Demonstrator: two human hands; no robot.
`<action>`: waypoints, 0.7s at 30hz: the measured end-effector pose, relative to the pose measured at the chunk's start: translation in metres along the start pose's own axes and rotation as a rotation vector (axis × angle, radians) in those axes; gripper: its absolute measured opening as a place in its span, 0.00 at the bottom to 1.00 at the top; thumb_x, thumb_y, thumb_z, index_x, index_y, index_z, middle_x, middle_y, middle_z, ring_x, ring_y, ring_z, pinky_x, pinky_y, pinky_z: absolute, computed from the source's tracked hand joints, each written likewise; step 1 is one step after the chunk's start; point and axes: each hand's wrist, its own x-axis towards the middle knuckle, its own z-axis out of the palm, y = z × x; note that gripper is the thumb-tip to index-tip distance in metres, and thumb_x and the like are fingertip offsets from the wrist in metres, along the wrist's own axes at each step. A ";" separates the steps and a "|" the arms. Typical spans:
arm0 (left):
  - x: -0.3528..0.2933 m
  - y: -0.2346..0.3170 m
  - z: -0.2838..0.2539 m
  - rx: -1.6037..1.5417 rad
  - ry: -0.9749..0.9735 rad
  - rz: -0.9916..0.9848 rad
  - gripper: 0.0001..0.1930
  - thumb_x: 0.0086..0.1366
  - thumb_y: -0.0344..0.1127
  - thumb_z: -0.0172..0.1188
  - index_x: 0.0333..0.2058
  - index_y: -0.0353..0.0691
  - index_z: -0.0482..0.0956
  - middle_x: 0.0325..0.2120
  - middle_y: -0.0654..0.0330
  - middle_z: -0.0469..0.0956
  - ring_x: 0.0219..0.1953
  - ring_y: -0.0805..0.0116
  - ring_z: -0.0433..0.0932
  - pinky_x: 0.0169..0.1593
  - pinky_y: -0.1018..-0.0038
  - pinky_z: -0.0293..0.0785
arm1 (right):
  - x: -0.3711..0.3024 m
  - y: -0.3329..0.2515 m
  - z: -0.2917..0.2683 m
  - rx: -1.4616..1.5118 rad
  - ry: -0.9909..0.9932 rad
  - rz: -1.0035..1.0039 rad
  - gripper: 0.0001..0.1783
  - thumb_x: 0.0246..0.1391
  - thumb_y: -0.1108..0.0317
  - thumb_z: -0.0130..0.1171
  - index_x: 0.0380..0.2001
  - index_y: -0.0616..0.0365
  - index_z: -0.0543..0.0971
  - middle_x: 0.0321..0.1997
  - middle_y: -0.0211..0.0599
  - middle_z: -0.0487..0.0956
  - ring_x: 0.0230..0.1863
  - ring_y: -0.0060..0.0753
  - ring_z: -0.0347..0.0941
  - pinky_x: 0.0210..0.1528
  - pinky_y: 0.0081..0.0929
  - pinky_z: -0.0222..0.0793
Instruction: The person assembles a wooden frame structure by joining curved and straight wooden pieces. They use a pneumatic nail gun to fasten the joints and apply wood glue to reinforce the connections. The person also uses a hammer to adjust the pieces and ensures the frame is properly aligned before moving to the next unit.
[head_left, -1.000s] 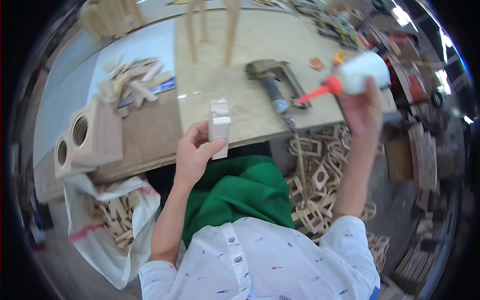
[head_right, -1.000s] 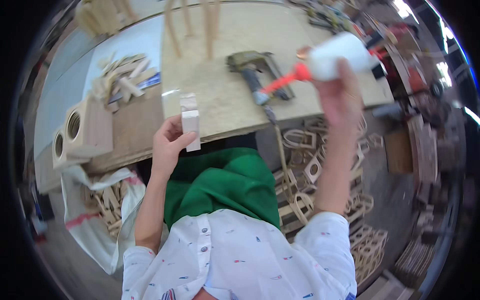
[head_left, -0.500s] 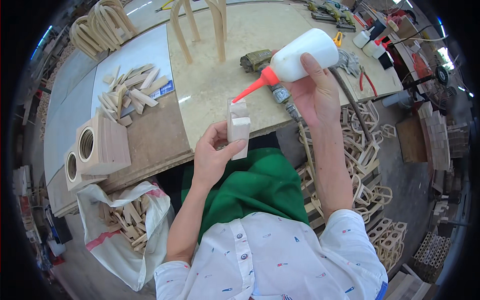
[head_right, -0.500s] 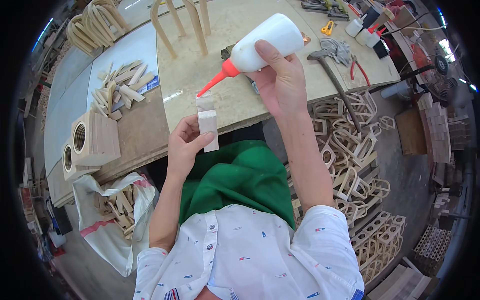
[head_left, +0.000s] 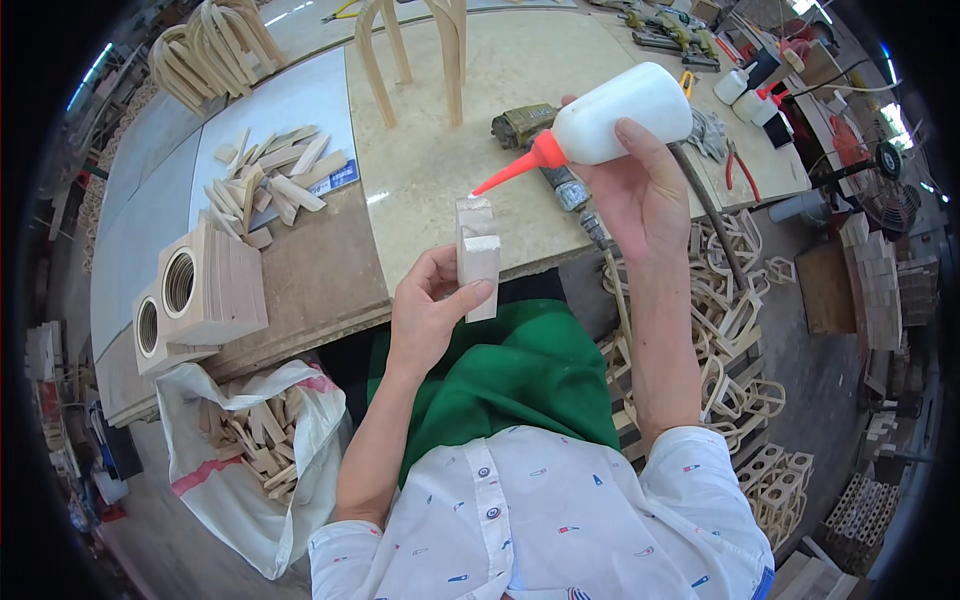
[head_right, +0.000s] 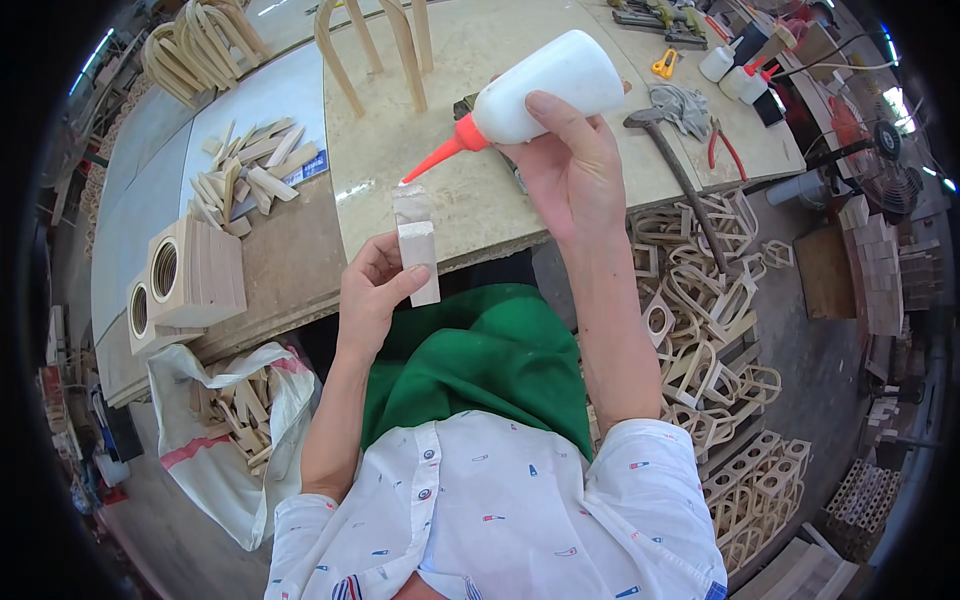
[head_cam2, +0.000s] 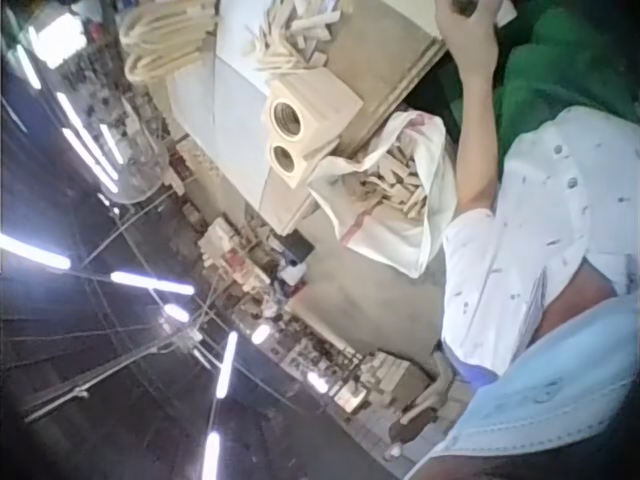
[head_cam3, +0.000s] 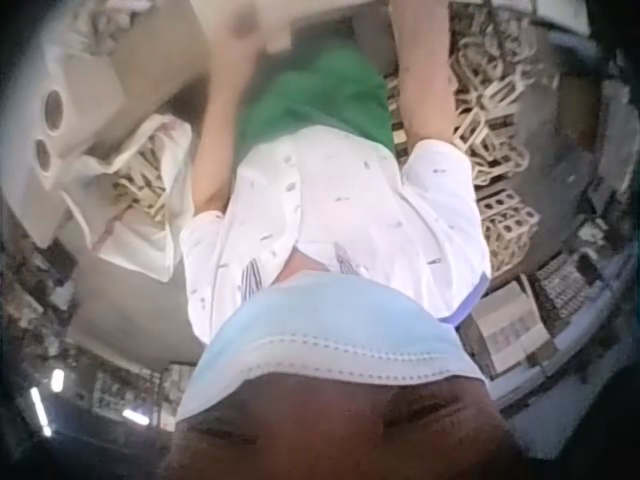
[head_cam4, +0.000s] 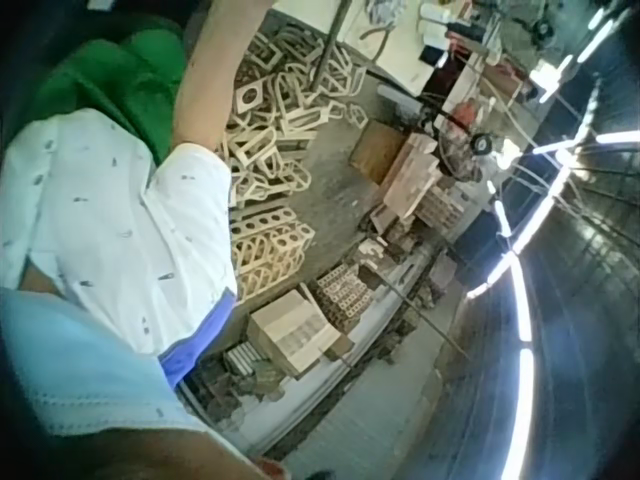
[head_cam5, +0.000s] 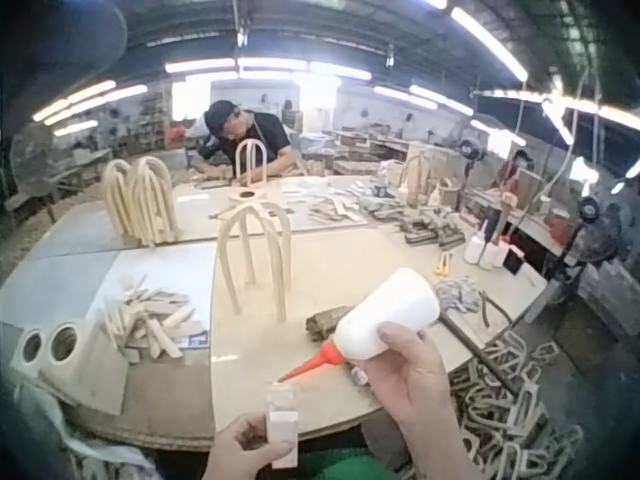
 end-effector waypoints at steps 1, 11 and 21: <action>-0.001 0.001 0.000 -0.001 0.000 -0.003 0.24 0.56 0.31 0.67 0.50 0.31 0.72 0.40 0.58 0.79 0.42 0.72 0.77 0.50 0.73 0.71 | 0.000 0.001 0.000 -0.011 0.010 -0.001 0.20 0.56 0.75 0.57 0.51 0.67 0.67 0.49 0.44 0.73 0.53 0.42 0.72 0.58 0.47 0.70; -0.008 0.013 0.002 -0.016 0.004 -0.034 0.25 0.54 0.34 0.67 0.49 0.31 0.73 0.38 0.59 0.79 0.40 0.73 0.77 0.47 0.74 0.72 | -0.003 0.013 -0.009 -0.173 0.003 -0.041 0.25 0.57 0.70 0.58 0.55 0.67 0.65 0.54 0.51 0.73 0.58 0.51 0.70 0.61 0.48 0.68; -0.010 0.016 0.002 0.001 0.016 -0.045 0.24 0.53 0.34 0.67 0.48 0.31 0.74 0.36 0.60 0.79 0.38 0.74 0.76 0.45 0.76 0.71 | -0.007 0.014 -0.008 -0.257 -0.022 -0.079 0.23 0.58 0.70 0.58 0.54 0.68 0.66 0.53 0.50 0.74 0.57 0.45 0.72 0.60 0.44 0.70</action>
